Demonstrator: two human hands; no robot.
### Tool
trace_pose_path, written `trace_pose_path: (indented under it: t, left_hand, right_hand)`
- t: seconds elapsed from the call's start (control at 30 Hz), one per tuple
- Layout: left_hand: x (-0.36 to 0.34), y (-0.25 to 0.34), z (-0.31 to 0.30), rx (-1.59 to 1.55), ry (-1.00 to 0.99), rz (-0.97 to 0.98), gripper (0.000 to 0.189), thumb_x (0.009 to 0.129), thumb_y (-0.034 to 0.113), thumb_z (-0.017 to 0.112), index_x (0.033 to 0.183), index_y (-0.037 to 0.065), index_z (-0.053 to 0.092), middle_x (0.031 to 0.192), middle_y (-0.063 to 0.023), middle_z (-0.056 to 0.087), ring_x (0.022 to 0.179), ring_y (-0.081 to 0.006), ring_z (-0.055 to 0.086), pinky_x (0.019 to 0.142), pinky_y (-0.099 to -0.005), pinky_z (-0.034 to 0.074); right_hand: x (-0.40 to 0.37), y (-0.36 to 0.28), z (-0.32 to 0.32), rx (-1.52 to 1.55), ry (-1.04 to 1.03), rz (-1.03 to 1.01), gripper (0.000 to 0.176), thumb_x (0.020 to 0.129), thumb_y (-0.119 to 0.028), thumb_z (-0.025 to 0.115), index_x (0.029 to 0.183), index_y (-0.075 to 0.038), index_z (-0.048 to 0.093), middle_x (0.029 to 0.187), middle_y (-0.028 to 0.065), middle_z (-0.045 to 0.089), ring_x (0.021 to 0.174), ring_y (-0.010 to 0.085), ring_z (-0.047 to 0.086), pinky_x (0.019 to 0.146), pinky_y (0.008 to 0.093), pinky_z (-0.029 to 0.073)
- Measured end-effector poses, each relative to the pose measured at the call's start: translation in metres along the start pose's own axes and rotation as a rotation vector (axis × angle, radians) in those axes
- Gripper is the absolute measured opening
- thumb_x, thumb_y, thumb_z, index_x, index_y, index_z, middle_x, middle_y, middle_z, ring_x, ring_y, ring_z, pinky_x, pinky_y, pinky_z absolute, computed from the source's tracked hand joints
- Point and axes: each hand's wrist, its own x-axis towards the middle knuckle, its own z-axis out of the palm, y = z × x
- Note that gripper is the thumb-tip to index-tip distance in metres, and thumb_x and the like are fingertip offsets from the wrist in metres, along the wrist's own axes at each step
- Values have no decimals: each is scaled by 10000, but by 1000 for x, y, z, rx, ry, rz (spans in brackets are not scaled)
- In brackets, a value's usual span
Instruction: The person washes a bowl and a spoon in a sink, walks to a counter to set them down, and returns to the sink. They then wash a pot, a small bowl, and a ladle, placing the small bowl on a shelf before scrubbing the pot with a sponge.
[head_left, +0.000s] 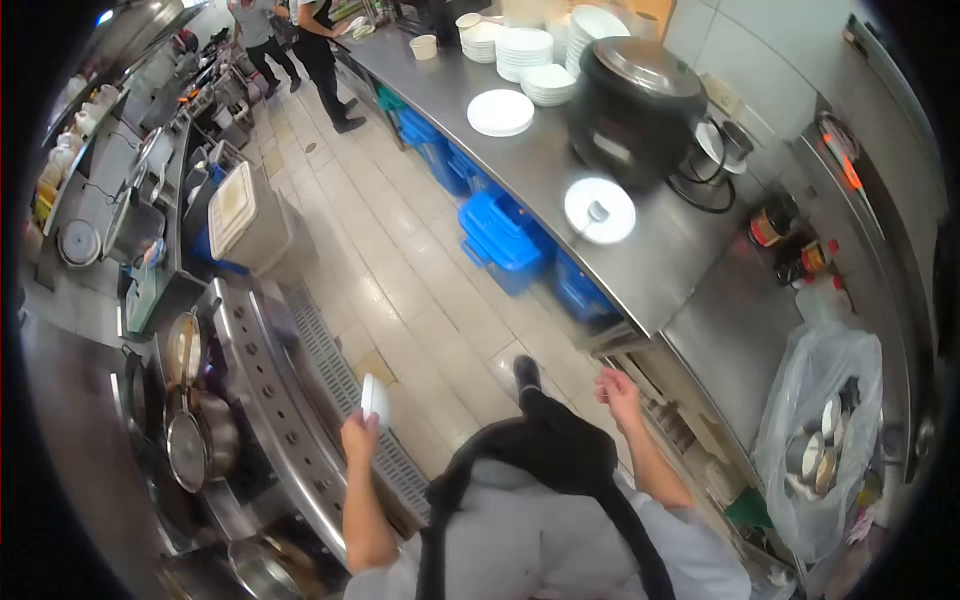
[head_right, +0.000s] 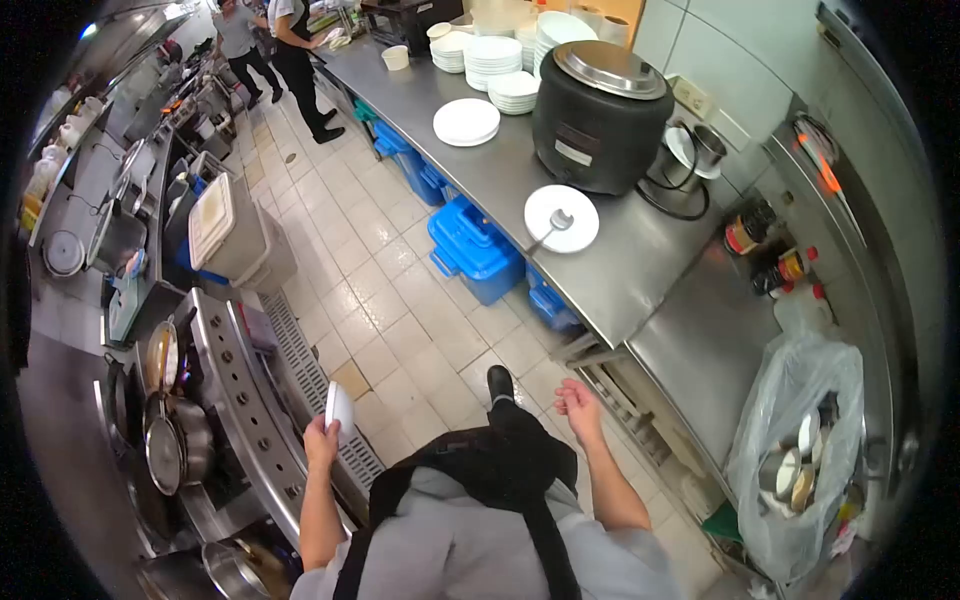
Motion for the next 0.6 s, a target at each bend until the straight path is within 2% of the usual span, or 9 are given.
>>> trace_pose_path:
  t: [0.03,0.07,0.13,0.27,0.37,0.47,0.57,0.6]
  left_hand:
    - [8,-11,5,15,10,13,289,891,254,693,995,-14,667,777,-201,696,727,-335,709,694,-456,539]
    - [17,-33,17,-33,25,-9,303,881,274,703,986,-9,673,805,-225,696,799,-382,707,753,-475,530]
    - [21,-23,14,73,3,-77,299,868,270,708,1002,2,698,889,-258,712,869,-432,700,785,-484,535]
    - [21,-26,15,49,24,-194,275,873,222,720,995,-25,710,874,-228,727,823,-373,719,764,-452,538]
    - [42,-29,9,42,-14,-329,272,878,212,726,995,-33,709,871,-217,727,807,-341,715,750,-429,533]
    - [86,-70,11,29,-35,-381,292,874,225,724,1037,-17,728,897,-212,745,850,-338,737,766,-421,548]
    - [158,-85,-1,153,-96,-367,280,876,220,724,1036,-10,730,909,-215,746,885,-349,742,788,-431,559]
    - [187,-95,-3,192,-116,-399,278,875,226,723,1026,-8,729,927,-228,743,919,-362,740,816,-445,565]
  right_hand:
    - [16,0,16,26,-22,31,273,1044,-113,536,1278,-7,628,1058,96,718,790,142,677,713,276,556]
    - [37,-6,32,-32,-114,30,281,1043,-132,546,1281,-5,625,1046,94,720,842,132,685,714,272,554]
    - [83,-32,72,-150,-264,-37,300,1035,-155,563,1286,-2,622,1055,114,730,884,160,700,739,299,562]
    - [160,-93,155,-572,-491,-282,336,1012,-192,585,1284,1,624,1092,180,738,956,259,728,817,371,571]
    - [198,-152,211,-684,-609,-476,346,997,-205,594,1277,-6,634,1124,219,722,991,334,721,867,413,563]
    - [242,-167,254,-769,-583,-467,347,995,-206,589,1273,-5,639,1124,232,716,999,358,715,870,424,562]
    - [267,-169,282,-780,-500,-503,343,1002,-207,599,1274,-3,641,1080,203,732,968,305,728,849,401,567]
    - [268,-170,294,-722,-442,-414,336,1005,-205,601,1270,-4,645,1058,188,735,948,282,728,837,392,567]
